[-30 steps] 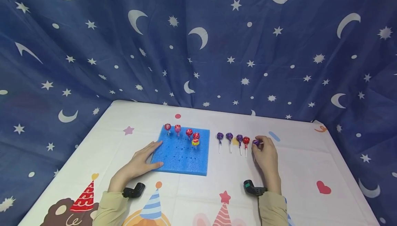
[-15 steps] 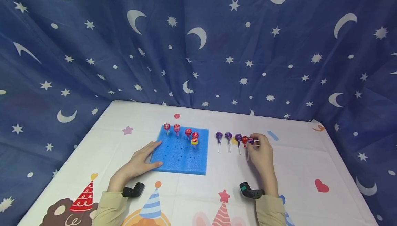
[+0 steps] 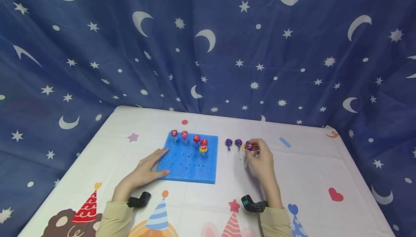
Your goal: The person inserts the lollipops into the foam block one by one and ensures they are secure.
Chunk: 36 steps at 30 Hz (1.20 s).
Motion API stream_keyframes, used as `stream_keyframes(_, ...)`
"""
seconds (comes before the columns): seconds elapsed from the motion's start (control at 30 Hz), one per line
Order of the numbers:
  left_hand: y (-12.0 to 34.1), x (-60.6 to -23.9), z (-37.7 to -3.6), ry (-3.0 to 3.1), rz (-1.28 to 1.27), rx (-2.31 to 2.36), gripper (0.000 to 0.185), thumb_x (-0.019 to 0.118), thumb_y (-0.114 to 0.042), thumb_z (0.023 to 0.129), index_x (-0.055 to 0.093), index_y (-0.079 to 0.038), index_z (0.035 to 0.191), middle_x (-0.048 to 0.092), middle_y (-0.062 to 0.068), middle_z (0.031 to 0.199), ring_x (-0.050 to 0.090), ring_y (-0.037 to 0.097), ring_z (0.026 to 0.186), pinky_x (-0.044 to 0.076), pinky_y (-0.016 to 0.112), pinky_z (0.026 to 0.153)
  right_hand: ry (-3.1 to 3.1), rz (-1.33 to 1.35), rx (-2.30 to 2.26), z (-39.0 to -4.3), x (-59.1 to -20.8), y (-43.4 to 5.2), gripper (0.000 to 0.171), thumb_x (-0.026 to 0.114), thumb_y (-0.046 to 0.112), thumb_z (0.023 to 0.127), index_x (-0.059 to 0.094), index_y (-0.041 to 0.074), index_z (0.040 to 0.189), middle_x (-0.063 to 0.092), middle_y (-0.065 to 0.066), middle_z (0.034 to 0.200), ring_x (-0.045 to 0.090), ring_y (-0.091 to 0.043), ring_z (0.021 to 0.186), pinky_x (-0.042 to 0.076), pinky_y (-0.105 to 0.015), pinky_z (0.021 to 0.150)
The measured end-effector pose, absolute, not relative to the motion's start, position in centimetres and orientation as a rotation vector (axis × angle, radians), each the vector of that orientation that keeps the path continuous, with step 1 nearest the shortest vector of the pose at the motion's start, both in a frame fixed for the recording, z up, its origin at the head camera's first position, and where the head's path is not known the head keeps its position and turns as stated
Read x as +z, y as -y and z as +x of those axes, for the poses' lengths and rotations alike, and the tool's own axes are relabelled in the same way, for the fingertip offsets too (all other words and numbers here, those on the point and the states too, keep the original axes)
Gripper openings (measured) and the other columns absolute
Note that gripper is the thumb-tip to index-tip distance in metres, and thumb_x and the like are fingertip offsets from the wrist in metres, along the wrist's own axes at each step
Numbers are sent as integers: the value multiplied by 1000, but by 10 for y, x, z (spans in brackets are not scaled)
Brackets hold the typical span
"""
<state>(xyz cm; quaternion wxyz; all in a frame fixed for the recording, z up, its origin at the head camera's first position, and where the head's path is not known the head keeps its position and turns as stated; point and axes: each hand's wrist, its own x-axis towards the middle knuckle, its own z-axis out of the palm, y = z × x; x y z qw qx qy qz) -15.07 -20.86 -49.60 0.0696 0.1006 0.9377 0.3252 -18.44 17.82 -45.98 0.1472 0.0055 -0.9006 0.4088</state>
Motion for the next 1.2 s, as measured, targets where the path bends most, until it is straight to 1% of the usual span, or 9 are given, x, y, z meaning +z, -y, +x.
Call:
stream_keyframes(0.07,209,-496,-150,-2823,303,975,82,68,-47,84,31,-19,151,31,13,157,21,35,148,18,66,112,2587,39,1180,-183,-458,-173,31,68,0,83,59,3,113,66,-15,104,62,-28,92,50,-34,78)
stream_keyframes(0.17,209,-496,-150,-2817,304,981,82,68,-47,84,31,-19,152,31,13,157,21,35,148,18,66,113,2582,85,1190,-182,-456,-166,31,69,0,82,59,4,111,67,-13,102,61,-25,90,47,-31,76)
stream_keyframes(0.4,209,-495,-151,-2822,304,975,82,68,-47,84,31,-19,151,31,14,157,21,35,148,18,66,113,2569,181,1206,-181,-453,-154,32,70,-1,81,59,5,110,67,-12,102,62,-23,88,50,-35,79)
stream_keyframes(0.7,209,-495,-150,-2812,304,980,82,68,-47,84,31,-19,152,31,13,157,21,35,148,18,65,113,2547,257,1235,-175,-450,-141,33,70,-3,80,58,5,110,68,-10,102,62,-23,91,51,-41,81)
stream_keyframes(0.77,210,-495,-150,-2812,303,981,82,68,-47,84,31,-19,152,31,13,157,20,35,148,18,65,113,2529,296,1234,-174,-450,-135,34,70,-4,79,59,5,110,68,-9,102,62,-22,91,52,-41,81)
stream_keyframes(0.97,210,-495,-150,-2806,294,986,82,68,-47,84,30,-20,152,30,13,158,20,35,149,17,65,113,2469,390,1225,-173,-445,-121,36,73,-4,77,60,5,109,69,-7,99,62,-17,88,53,-34,78)
stream_keyframes(1.2,209,-495,-150,-2808,301,990,81,68,-46,84,31,-19,152,30,12,158,20,35,149,17,65,113,2434,432,1260,-168,-436,-106,34,72,-3,79,61,5,109,68,-6,101,62,-16,89,54,-36,80)
